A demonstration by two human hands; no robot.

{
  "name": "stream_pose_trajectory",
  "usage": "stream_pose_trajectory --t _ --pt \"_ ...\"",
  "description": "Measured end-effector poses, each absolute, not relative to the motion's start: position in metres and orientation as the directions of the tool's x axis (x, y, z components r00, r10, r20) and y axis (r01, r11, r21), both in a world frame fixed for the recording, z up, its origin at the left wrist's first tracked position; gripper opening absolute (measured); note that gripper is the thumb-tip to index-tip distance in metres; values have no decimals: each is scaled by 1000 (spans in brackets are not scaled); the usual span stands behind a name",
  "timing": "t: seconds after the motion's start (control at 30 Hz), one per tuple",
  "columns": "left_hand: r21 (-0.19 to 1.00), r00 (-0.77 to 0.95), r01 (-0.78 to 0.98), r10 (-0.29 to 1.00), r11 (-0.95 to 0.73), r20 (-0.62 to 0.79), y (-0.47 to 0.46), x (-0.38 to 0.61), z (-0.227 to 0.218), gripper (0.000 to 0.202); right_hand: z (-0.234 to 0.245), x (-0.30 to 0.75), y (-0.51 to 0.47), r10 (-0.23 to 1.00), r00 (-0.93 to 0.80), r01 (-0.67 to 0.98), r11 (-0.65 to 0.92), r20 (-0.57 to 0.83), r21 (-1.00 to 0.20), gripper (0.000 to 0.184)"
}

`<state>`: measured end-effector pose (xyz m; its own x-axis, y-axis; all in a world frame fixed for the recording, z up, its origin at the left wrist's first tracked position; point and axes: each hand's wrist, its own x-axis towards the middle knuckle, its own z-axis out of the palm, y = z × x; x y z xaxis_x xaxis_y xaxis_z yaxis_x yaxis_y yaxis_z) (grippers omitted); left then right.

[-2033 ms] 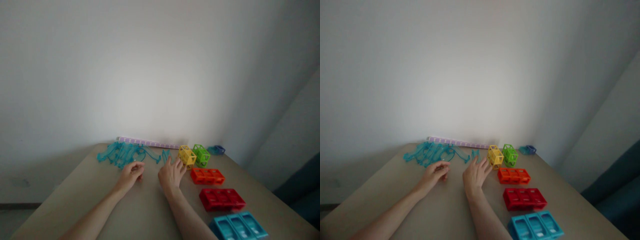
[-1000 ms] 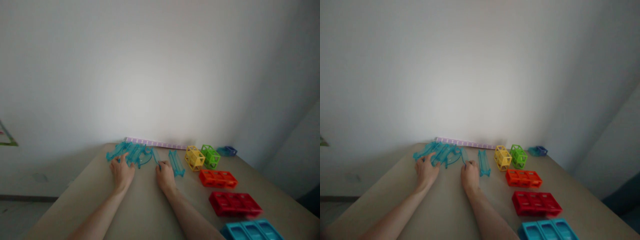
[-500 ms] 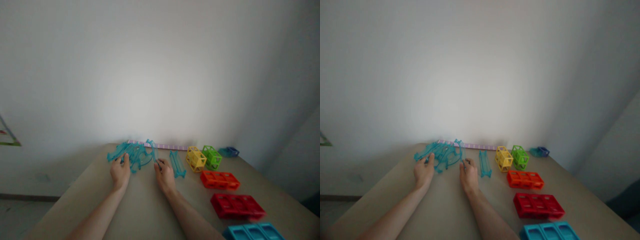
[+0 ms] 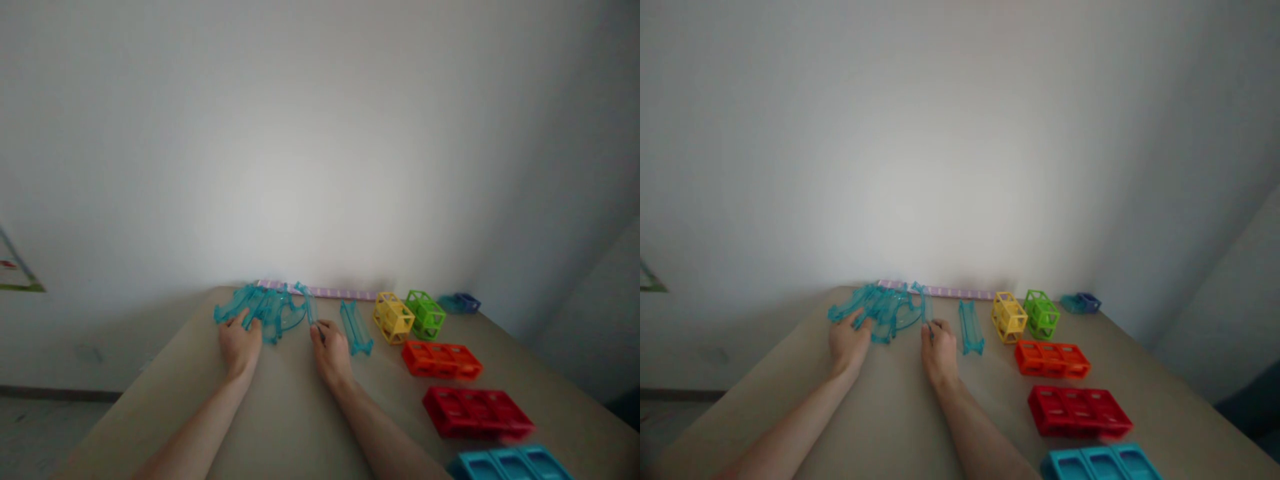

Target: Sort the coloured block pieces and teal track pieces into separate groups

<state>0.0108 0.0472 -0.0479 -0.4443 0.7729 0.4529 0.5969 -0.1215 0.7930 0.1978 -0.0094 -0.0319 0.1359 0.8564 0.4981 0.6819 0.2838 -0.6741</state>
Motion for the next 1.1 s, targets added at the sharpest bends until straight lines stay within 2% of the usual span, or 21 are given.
stream_pose_trajectory --t 0.13,0.2,0.3,0.37,0.43,0.53,0.63,0.73,0.87,1.0,1.1 --pt "663 -464 746 760 58 455 28 23 -33 43 -32 197 -8 848 164 673 277 503 -686 32" --pt "544 -352 839 769 5 534 19 30 -28 40 -32 197 -8 843 170 667 283 510 -690 32" --pt "372 -91 911 795 -176 599 15 36 -28 35 -31 196 -8 838 171 657 295 518 -694 32" --pt "312 27 917 819 -249 574 16 37 -32 36 -31 196 -9 836 171 650 301 521 -697 32" --pt "297 58 923 853 -243 518 19 37 -37 38 -32 196 -9 835 167 642 311 524 -700 32" --pt "300 52 931 890 -207 452 21 37 -41 31 -32 196 -9 834 157 626 330 529 -707 30" --pt "323 32 925 891 -198 453 20 37 -39 16 -34 196 -9 832 160 603 343 531 -720 30" --pt "391 -29 904 886 -175 463 20 38 -37 10 -35 198 -8 825 184 572 352 534 -741 31" --pt "515 -127 844 877 -151 464 23 40 -36 14 -36 199 -7 811 232 530 357 537 -769 34" --pt "641 -174 733 848 -228 501 29 38 -38 16 -37 200 -7 803 313 484 324 507 -813 36" --pt "743 -200 568 817 -353 541 35 36 -42 18 -39 199 -7 810 352 446 296 469 -845 35"
